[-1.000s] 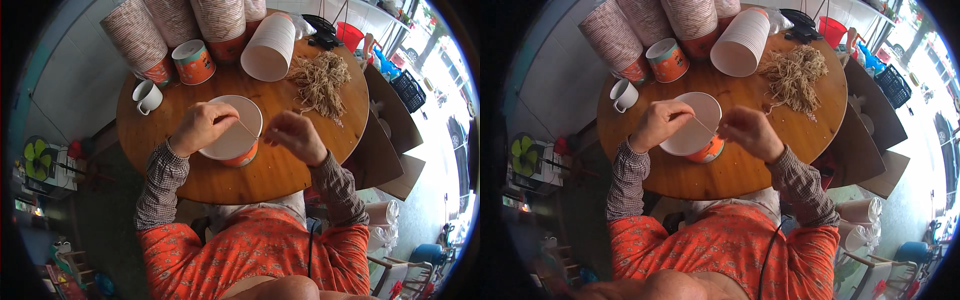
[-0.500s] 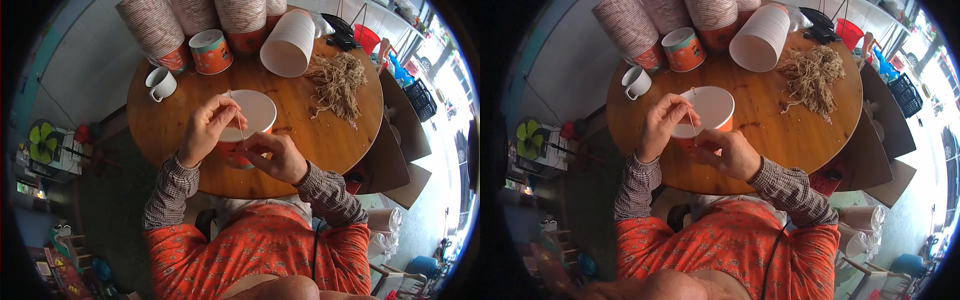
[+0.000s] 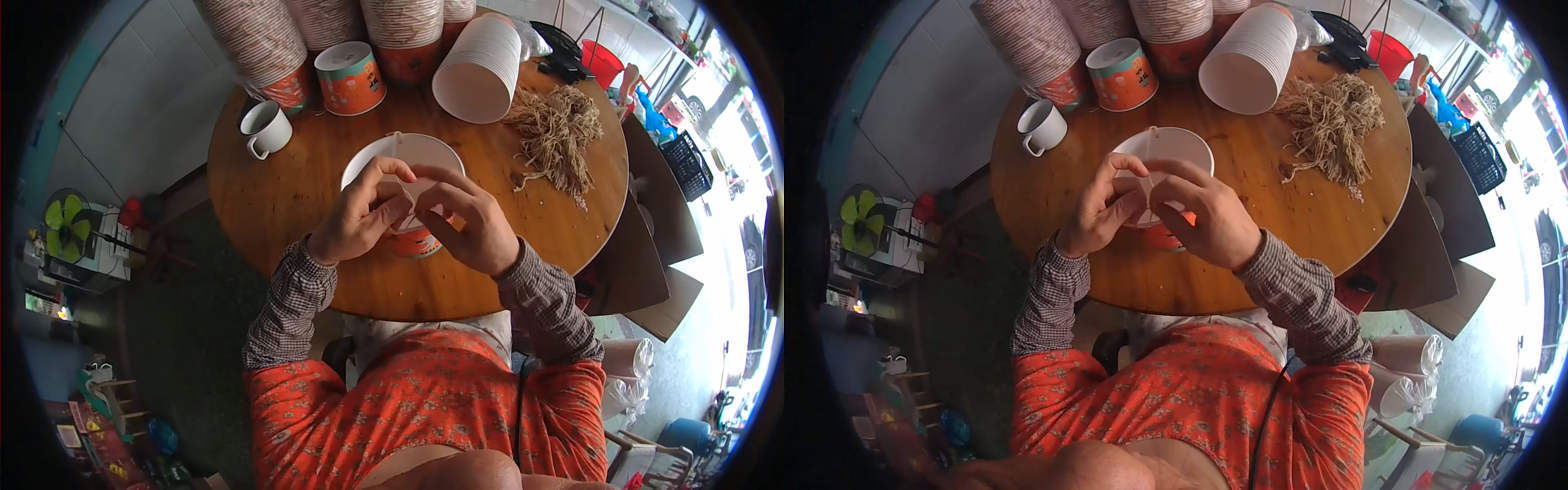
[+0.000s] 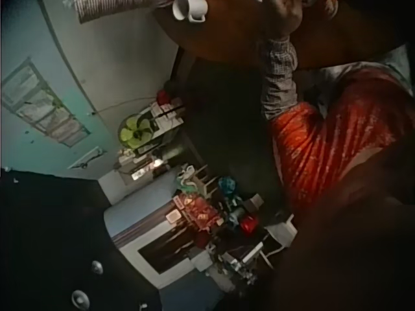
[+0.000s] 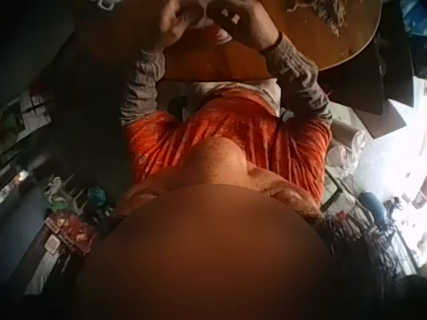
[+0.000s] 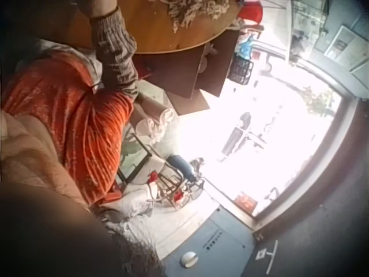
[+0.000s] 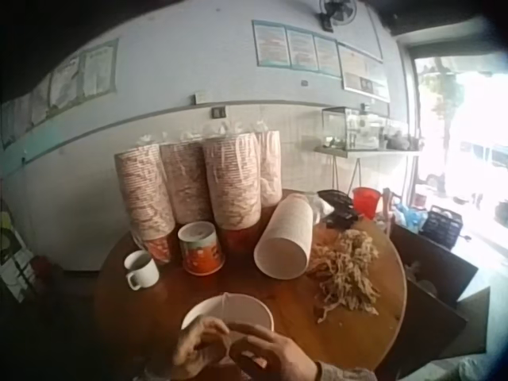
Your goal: Unwrapping stacks of paper cups and threading strings through pre-drilled holes in the cups.
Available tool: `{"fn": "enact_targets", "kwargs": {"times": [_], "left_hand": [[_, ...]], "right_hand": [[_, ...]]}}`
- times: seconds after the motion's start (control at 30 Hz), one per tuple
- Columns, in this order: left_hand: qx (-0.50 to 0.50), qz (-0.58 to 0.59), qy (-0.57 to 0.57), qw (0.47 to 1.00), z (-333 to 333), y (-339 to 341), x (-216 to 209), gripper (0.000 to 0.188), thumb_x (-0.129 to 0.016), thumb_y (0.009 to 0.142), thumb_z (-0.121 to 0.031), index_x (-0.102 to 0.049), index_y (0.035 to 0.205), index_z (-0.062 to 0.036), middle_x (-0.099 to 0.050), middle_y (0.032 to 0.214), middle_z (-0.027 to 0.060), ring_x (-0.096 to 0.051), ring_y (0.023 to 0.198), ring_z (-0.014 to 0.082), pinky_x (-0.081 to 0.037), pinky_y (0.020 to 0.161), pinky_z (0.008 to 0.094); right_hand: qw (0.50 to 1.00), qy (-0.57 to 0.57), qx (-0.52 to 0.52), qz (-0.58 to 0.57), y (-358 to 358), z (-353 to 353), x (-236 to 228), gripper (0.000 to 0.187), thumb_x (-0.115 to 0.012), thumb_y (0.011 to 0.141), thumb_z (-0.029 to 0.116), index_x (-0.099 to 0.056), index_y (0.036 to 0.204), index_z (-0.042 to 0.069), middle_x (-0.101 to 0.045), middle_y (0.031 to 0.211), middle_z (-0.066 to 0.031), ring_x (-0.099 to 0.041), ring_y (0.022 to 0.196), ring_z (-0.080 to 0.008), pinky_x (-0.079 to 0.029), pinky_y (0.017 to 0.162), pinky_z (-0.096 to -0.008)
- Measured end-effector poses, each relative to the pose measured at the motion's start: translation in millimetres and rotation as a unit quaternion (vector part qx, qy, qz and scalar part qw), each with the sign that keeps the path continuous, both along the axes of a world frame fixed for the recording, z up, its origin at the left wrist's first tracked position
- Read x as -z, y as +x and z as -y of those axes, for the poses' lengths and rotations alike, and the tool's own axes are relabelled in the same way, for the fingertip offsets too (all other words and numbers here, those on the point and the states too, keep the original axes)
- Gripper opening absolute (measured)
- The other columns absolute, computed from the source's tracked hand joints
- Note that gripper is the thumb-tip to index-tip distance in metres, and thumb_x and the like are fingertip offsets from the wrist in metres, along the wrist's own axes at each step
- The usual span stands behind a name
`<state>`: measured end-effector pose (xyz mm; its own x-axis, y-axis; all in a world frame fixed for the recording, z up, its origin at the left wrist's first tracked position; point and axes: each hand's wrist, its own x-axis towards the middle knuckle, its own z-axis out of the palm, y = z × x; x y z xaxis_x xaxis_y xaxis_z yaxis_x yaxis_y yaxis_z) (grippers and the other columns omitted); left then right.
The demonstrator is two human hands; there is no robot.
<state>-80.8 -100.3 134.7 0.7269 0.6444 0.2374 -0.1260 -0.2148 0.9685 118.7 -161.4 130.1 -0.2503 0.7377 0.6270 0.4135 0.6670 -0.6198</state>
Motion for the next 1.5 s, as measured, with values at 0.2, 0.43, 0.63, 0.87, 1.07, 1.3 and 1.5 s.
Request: {"fn": "enact_targets", "kwargs": {"times": [0.2,0.43,0.63,0.87,1.07,1.3,1.5], "left_hand": [[-0.037,-0.032,0.056,0.997,2.1,-16.4,6.7,0.026,-0.053,0.099,-0.009,-0.041,0.122,-0.0049,-0.058,0.089,0.0011,-0.053,0.078,0.0053,-0.045,0.073,0.0190],[-0.108,-0.083,0.178,0.974,-4.9,-22.5,13.4,0.011,-0.062,0.092,-0.005,-0.062,0.101,0.0002,-0.063,0.090,0.0038,-0.062,0.081,0.0082,-0.050,0.069,0.0224],[-0.161,-0.094,0.161,0.969,-7.8,-9.9,16.4,0.009,-0.065,0.089,-0.008,-0.066,0.095,-0.0010,-0.065,0.088,0.0050,-0.063,0.079,0.0093,-0.051,0.068,0.0236],[-0.165,-0.116,0.131,0.971,-14.4,-4.7,19.3,0.011,-0.065,0.090,-0.010,-0.064,0.095,0.0003,-0.067,0.082,0.0040,-0.062,0.073,0.0086,-0.051,0.068,0.0240],[-0.159,-0.134,0.015,0.978,-13.8,-2.9,10.8,0.012,-0.064,0.090,-0.009,-0.063,0.094,0.0024,-0.067,0.079,0.0042,-0.061,0.073,0.0093,-0.051,0.068,0.0252],[-0.159,-0.207,0.097,0.961,-14.4,-0.2,10.3,0.012,-0.064,0.089,-0.010,-0.062,0.089,0.0013,-0.066,0.078,0.0038,-0.063,0.071,0.0116,-0.051,0.066,0.0270],[-0.198,-0.152,0.001,0.968,-17.9,-3.3,12.5,0.011,-0.061,0.090,-0.008,-0.059,0.092,0.0021,-0.063,0.075,0.0035,-0.061,0.064,0.0085,-0.050,0.058,0.0233]], "right_hand": [[0.990,-0.115,-0.079,-0.006,-7.1,-10.0,9.2,0.011,-0.056,0.091,0.003,-0.054,0.101,0.004,-0.066,0.094,-0.0131,-0.066,0.075,-0.0230,-0.052,0.065,-0.0336],[0.992,-0.113,0.017,-0.044,-17.5,-10.2,14.0,0.009,-0.055,0.093,0.011,-0.053,0.100,0.005,-0.066,0.079,-0.0145,-0.068,0.071,-0.0341,-0.054,0.061,-0.0397],[0.995,-0.067,0.056,-0.038,-17.5,-26.9,18.0,0.009,-0.057,0.093,0.013,-0.055,0.099,0.008,-0.066,0.075,-0.0136,-0.067,0.065,-0.0342,-0.053,0.056,-0.0387],[0.997,0.040,0.046,0.056,-7.3,-41.4,17.9,0.006,-0.060,0.090,0.004,-0.059,0.096,0.003,-0.066,0.081,-0.0095,-0.068,0.069,-0.0208,-0.053,0.061,-0.0309],[0.999,-0.049,0.013,-0.013,-0.9,-42.9,12.3,0.013,-0.061,0.088,0.002,-0.061,0.101,0.003,-0.066,0.088,-0.0105,-0.067,0.078,-0.0276,-0.053,0.068,-0.0329],[0.993,0.103,-0.022,0.057,-3.9,-46.2,1.5,0.030,-0.062,0.079,0.002,-0.059,0.108,0.005,-0.062,0.103,-0.0125,-0.065,0.092,-0.0305,-0.056,0.076,-0.0381],[0.986,0.138,0.011,0.089,-4.8,-41.6,7.3,0.026,-0.062,0.081,0.000,-0.059,0.107,0.005,-0.062,0.105,-0.0115,-0.064,0.092,-0.0300,-0.055,0.077,-0.0377]]}}
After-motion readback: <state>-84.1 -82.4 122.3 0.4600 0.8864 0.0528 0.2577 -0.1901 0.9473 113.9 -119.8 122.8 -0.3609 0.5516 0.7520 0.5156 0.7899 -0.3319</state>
